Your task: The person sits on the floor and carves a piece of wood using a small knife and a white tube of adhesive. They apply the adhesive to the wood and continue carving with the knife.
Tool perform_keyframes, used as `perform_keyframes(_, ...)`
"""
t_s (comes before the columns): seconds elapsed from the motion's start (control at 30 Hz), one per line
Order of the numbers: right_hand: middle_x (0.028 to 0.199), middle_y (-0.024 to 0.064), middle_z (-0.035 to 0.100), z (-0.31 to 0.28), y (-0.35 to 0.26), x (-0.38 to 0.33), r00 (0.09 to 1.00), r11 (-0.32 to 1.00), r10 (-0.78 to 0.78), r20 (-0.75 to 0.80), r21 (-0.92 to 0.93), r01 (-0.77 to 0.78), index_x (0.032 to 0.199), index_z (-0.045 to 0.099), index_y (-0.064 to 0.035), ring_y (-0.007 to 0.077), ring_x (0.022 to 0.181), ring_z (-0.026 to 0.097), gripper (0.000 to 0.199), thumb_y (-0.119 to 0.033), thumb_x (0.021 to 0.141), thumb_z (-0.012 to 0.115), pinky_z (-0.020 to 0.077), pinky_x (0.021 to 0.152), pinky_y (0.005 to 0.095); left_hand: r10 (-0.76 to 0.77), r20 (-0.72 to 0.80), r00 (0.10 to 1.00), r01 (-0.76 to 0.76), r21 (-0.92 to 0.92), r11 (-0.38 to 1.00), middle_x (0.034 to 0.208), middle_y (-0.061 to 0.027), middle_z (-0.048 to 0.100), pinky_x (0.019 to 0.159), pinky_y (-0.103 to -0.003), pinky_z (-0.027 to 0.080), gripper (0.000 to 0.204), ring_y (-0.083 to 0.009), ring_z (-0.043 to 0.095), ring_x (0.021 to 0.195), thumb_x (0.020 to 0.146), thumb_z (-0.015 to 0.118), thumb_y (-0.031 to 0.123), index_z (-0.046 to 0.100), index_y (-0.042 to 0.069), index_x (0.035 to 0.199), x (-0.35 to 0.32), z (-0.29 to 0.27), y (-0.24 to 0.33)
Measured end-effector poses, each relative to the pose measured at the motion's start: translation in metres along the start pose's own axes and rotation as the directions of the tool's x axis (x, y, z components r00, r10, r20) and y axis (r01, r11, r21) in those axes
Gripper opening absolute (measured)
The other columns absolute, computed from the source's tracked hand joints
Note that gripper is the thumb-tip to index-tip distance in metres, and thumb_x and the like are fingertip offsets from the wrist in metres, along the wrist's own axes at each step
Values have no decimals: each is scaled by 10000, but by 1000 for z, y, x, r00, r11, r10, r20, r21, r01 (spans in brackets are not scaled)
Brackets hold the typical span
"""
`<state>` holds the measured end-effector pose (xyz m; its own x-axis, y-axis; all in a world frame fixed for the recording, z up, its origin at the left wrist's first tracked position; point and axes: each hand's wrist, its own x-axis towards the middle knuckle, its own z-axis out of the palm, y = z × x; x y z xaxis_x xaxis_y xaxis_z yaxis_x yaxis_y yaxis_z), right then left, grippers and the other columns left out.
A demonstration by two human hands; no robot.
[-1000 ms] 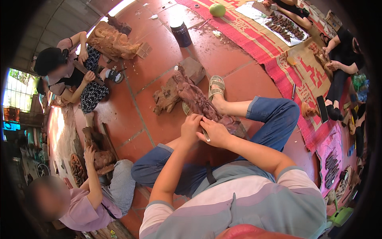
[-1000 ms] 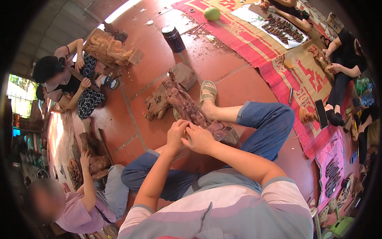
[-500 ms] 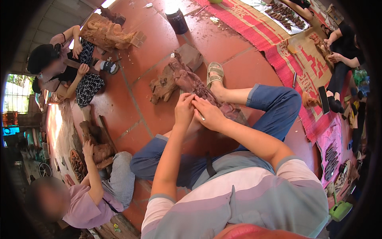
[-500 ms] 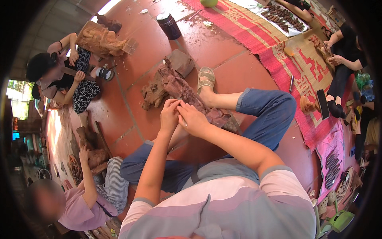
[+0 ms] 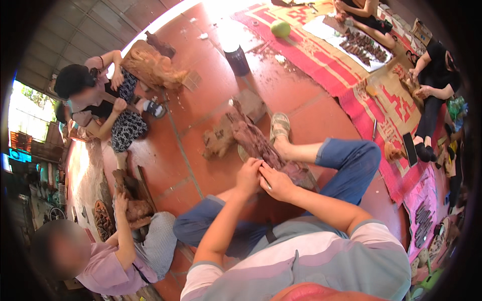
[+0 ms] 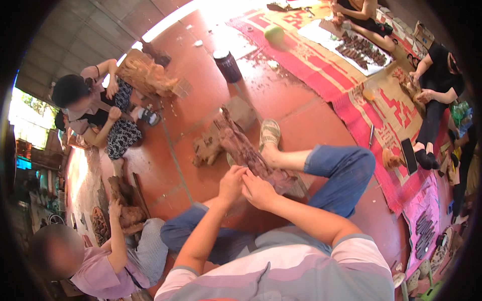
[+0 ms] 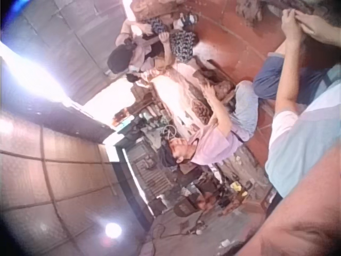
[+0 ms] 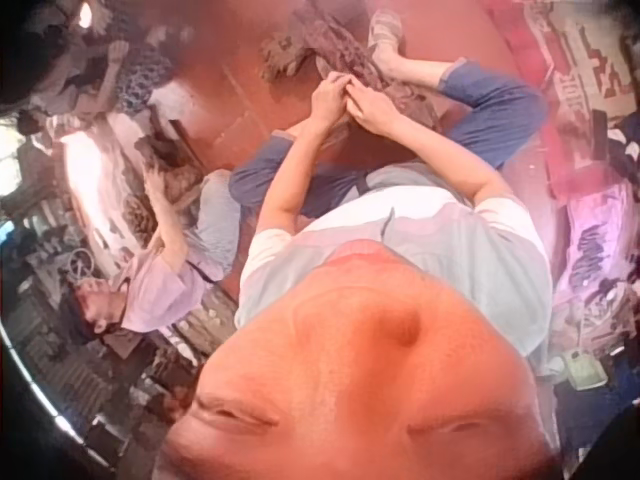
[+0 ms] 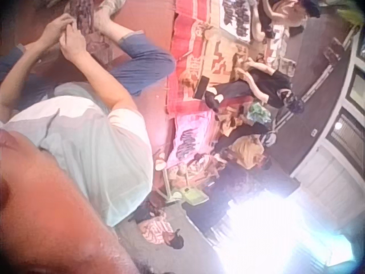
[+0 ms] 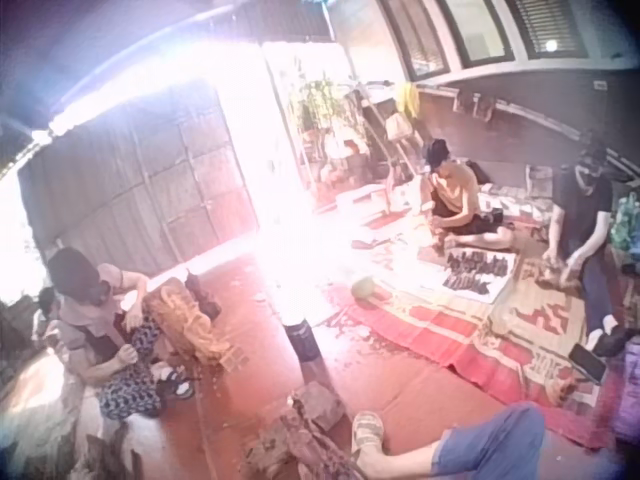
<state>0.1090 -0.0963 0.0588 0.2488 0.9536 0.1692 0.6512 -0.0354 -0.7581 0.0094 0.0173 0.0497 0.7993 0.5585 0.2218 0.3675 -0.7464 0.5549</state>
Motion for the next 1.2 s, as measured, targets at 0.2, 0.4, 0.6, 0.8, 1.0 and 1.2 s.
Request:
perform_keyframes(0.2, 1297, 264, 471, -6, 1, 20, 999, 1000, -29, -34, -13, 29, 1232, 472, 21, 437, 1008, 565, 405, -193, 888, 498, 488, 853, 475, -14, -168, 986, 23, 54, 998, 985, -73, 648, 715, -357, 525, 211, -290, 635, 858, 767, 612, 91, 665, 76, 971, 18, 0, -4)
perform_keyframes(0.4, 1240, 262, 497, -8, -15, -2, 997, 997, 69, 44, -19, -68, 1131, 499, 1, 400, 922, 596, 319, -189, 876, 520, 503, 787, 467, 16, -25, 1000, -16, 3, 1000, 981, -73, 638, 703, -365, 522, 215, -279, 632, 858, 761, 593, 71, 657, 73, 966, -6, -9, 14)
perform_keyframes(0.6, 1158, 250, 544, -3, -9, -1, 997, 994, 53, -48, 98, -48, 1083, 514, 11, 411, 858, 610, 281, -180, 877, 514, 513, 732, 477, -17, -75, 997, 18, 15, 1000, 1049, -66, 639, 688, -355, 529, 233, -281, 643, 867, 777, 582, 70, 657, 82, 997, -4, 3, 2)
perform_keyframes(0.8, 1207, 263, 509, -5, -6, 13, 999, 994, 36, -21, 103, -34, 1121, 502, 25, 413, 856, 605, 310, -162, 874, 510, 506, 726, 468, -7, -59, 998, 9, 39, 999, 1040, -52, 641, 697, -363, 525, 226, -280, 631, 851, 765, 586, 86, 661, 96, 978, 8, -7, -1)
perform_keyframes(1.0, 1258, 297, 489, -8, -19, -7, 979, 986, 166, 121, -6, -167, 1193, 493, 31, 429, 970, 587, 375, -170, 877, 514, 501, 811, 458, -47, 11, 999, 47, -20, 999, 1046, -63, 646, 747, -345, 523, 253, -273, 635, 920, 762, 596, 41, 672, 84, 999, -12, 2, 4)
perform_keyframes(1.2, 1237, 319, 499, -4, -7, 11, 1000, 1000, 23, -11, 6, -22, 1168, 506, 55, 423, 999, 591, 373, -168, 871, 524, 508, 830, 443, -76, -92, 993, 77, 5, 997, 1011, -51, 648, 704, -351, 530, 240, -266, 638, 884, 757, 606, 78, 679, 115, 983, 3, 2, -1)
